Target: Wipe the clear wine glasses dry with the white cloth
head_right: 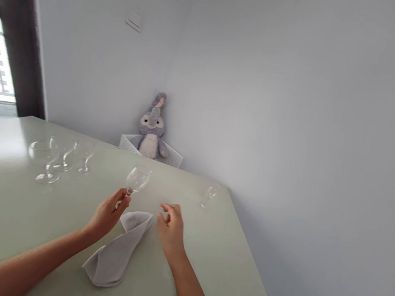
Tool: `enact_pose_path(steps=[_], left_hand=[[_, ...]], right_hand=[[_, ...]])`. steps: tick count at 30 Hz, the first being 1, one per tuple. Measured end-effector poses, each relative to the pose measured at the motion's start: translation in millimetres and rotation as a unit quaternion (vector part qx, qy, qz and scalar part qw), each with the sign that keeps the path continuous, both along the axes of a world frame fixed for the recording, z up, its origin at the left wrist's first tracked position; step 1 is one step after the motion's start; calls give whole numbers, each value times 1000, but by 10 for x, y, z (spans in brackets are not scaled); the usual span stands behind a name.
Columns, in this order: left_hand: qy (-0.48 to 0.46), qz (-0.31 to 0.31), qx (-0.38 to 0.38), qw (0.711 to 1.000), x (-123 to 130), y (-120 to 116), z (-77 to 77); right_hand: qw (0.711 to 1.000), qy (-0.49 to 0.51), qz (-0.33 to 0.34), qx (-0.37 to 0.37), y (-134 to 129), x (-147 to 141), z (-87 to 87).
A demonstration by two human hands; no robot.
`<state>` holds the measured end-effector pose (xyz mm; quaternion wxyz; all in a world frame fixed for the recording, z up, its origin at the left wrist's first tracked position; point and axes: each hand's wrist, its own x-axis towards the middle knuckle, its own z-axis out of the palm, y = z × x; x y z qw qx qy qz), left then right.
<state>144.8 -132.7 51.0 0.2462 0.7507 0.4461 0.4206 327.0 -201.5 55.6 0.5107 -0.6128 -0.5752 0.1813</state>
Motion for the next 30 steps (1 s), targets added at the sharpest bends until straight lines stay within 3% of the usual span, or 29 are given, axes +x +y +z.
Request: enact_pose_path(steps=[4, 8, 12, 19, 24, 30], left_hand=[[19, -104, 67, 992, 78, -102, -101], [4, -120, 58, 991, 121, -142, -173], [-6, -85, 27, 996, 183, -157, -264], [121, -199, 34, 972, 215, -150, -440], [131, -206, 36, 969, 197, -142, -428], [119, -214, 27, 969, 197, -153, -390]], right_hand=[[983, 132, 123, -43, 88, -349, 100], [957, 254, 140, -31, 233, -548, 96], [975, 221, 15, -33, 432, -221, 85], [972, 159, -167, -42, 702, 759, -228], [964, 146, -213, -56, 824, 1017, -407], [966, 121, -222, -57, 968, 1107, -422]])
